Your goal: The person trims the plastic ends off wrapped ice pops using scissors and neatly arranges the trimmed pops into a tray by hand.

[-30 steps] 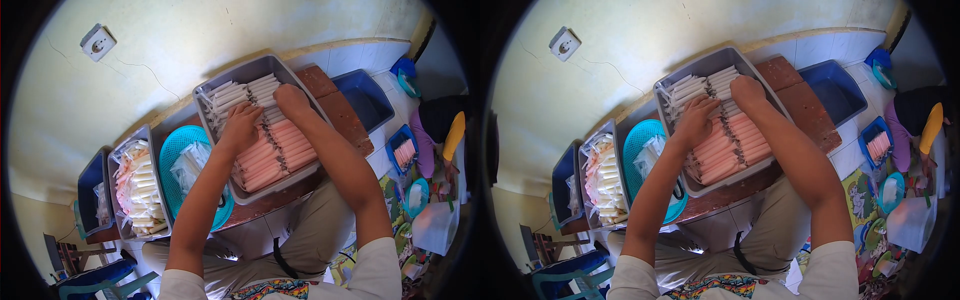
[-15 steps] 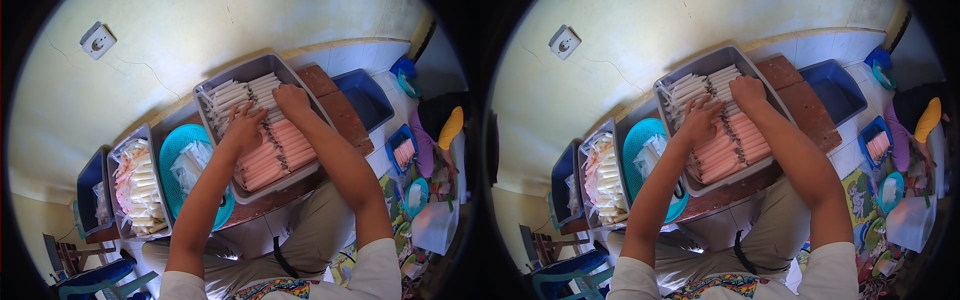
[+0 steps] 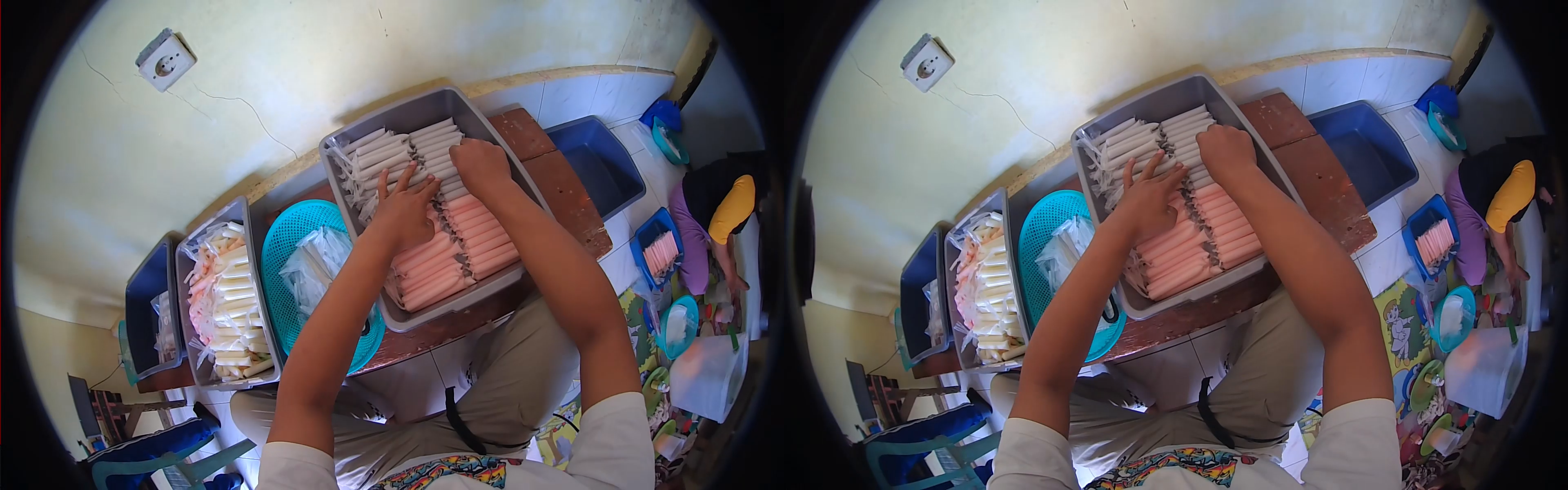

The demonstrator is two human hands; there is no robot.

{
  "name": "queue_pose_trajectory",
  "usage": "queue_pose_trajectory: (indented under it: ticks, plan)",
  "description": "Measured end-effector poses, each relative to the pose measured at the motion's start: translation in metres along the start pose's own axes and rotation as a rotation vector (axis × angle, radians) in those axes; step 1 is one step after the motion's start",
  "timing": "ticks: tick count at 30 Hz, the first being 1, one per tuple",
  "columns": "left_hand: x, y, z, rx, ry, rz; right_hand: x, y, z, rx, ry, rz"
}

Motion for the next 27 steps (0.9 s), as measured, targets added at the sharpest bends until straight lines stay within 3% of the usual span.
queue_pose_trajectory:
  ticks: [5,12,21,27]
  plan:
    - [0.004,-0.008,-0.002,-0.072,-0.018,-0.001,-0.001,0.0,0.0,-0.024,0.016,-0.014]
    - [-0.002,-0.006,0.0,0.006,0.013,-0.039,-0.002,-0.003,-0.002,-0.018,-0.008,-0.008]
    - [-0.011,-0.008,-0.001,0.414,0.085,-0.247,-0.005,-0.01,-0.004,-0.027,-0.014,0.044]
    - [0.0,-0.02,-0.011,0.565,-0.084,-0.185,-0.008,-0.012,-0.004,-0.01,-0.084,0.2]
Point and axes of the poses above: each hand's wrist, its own z-axis towards the middle knuckle, its own y-axis out of the palm, x = y × z, the point moved 1 cm from there along z, towards the middle knuckle, and after that the axes turned 2 degrees about y, right-handed, at the moved point
